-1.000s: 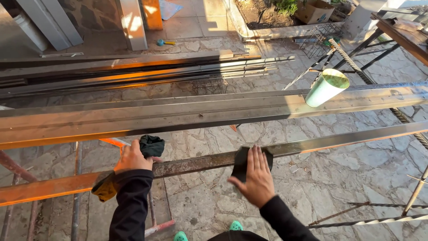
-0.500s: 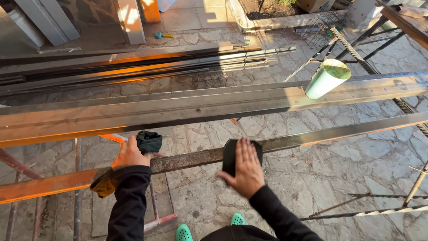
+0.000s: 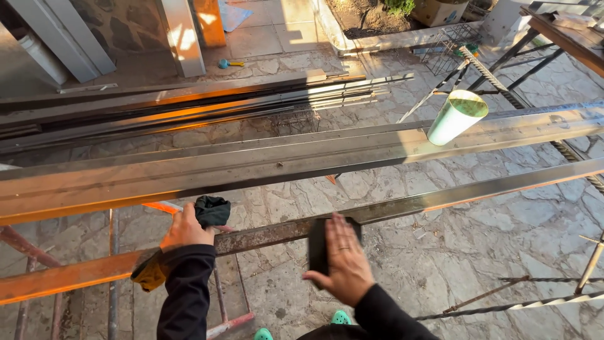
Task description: Sanding a long metal beam with a sanding block and wiping it with a cloth to prepare the surface.
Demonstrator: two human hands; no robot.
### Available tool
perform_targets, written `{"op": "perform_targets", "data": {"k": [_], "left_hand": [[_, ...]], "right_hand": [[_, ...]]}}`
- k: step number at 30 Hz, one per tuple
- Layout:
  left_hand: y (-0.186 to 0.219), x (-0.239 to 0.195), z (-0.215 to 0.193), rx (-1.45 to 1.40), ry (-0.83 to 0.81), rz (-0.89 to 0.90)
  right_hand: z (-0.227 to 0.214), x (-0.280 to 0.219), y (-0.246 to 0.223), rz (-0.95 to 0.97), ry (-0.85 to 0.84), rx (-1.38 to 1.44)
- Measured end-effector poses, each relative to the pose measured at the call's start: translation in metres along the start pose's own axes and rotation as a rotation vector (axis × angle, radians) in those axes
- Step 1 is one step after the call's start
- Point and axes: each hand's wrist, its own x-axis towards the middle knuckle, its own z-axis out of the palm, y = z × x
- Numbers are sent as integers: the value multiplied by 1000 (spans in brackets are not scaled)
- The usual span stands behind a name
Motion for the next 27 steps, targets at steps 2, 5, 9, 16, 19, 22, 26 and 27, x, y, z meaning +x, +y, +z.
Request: {"op": "perform_targets", "data": {"k": [2,5,9,16,19,22,26,27], "left_hand": [[3,-3,-5,10,-1,6],[4,-5,-14,-34,10,15],[2,-5,-2,-7,23,11],[7,0,-25,-67,-93,24],[9,0,-32,-74,-130,13],[6,-2,-23,-95,-61,39],[8,0,-28,-89,-83,24],[8,0,-27,-86,-93,15]], "right_hand": [[2,-9,32,40,-31,-35],[12,13,79,210,31,-209],[21,29,48,155,60,-107],[-18,-11,76,234,-242,-134],[-13,26,95,327,-65,-25],[-19,29,21,179,-355,-56],[-18,-7,39,112,-271,49],[-15,-5,62,202,-241,-35]]}}
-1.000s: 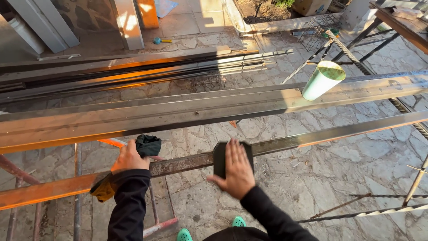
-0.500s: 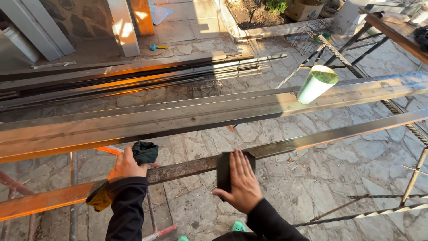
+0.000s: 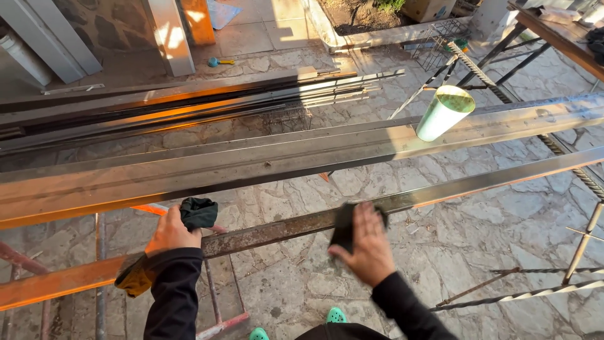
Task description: Sanding a long metal beam with a sanding block and wiping it with a cloth to prepare the surface.
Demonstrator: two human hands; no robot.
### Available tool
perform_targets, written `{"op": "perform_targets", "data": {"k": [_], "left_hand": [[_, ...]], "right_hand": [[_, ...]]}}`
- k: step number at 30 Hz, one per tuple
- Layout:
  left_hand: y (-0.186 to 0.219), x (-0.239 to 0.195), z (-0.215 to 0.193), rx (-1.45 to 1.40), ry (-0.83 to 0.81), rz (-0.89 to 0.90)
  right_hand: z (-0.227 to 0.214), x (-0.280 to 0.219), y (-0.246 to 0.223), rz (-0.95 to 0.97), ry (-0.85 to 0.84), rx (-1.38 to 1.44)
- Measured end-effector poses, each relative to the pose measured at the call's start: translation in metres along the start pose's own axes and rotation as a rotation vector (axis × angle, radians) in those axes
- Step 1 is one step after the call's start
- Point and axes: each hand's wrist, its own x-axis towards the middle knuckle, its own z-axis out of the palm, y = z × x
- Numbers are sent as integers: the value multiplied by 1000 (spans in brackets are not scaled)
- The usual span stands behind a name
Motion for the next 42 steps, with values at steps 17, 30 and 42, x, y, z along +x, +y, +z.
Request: {"op": "perform_targets", "data": {"k": [17,30,42], "left_hand": [[-2,0,5,28,-34,-27],[-11,2,23,32,96,36],[-10,3,21,0,102,47]], "right_hand": [[-4,28,-65,28,-21,139],[-8,9,-122,-254,-26,84],[-14,1,-123,-208,-142,86]]}}
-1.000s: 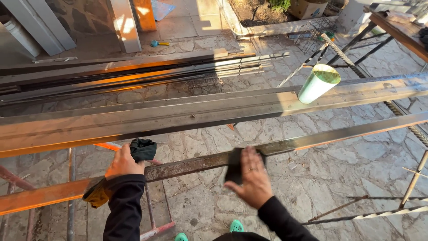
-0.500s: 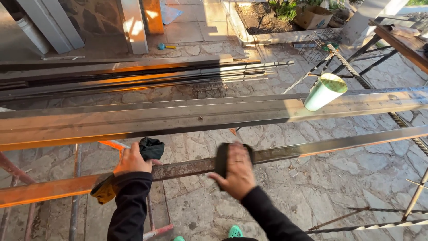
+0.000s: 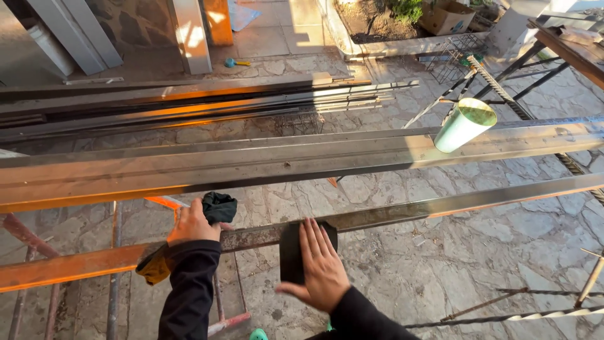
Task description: Sanding a long metal beam with a sanding block and wiping it with a cloth to prepare the surface.
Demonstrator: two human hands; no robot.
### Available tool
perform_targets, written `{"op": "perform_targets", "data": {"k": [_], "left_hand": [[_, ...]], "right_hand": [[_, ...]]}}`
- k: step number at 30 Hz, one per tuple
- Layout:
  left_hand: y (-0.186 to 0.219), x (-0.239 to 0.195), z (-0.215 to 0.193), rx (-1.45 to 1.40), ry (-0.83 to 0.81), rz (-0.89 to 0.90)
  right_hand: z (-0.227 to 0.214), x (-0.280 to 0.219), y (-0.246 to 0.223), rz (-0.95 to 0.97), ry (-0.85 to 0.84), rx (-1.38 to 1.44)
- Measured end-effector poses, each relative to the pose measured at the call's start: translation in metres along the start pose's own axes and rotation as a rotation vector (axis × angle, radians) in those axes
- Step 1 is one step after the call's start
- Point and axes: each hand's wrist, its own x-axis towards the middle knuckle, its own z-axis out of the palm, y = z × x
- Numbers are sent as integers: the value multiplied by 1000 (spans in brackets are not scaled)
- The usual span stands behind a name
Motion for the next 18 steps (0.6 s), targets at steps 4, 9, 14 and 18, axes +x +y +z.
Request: {"op": "perform_targets", "data": {"k": [4,9,14,18], "left_hand": [[2,0,-2,14,-47,-25],[2,-4,-7,55,-44,-19],[1,1,0,35,-18,-2],[2,-1,-4,1,-71,-23]], "right_hand": [[1,-11,47,109,51,-84],[12,27,16,38,237,-47],[12,-7,21,-63,81,-35],[11,25,38,68,156,-135]]}}
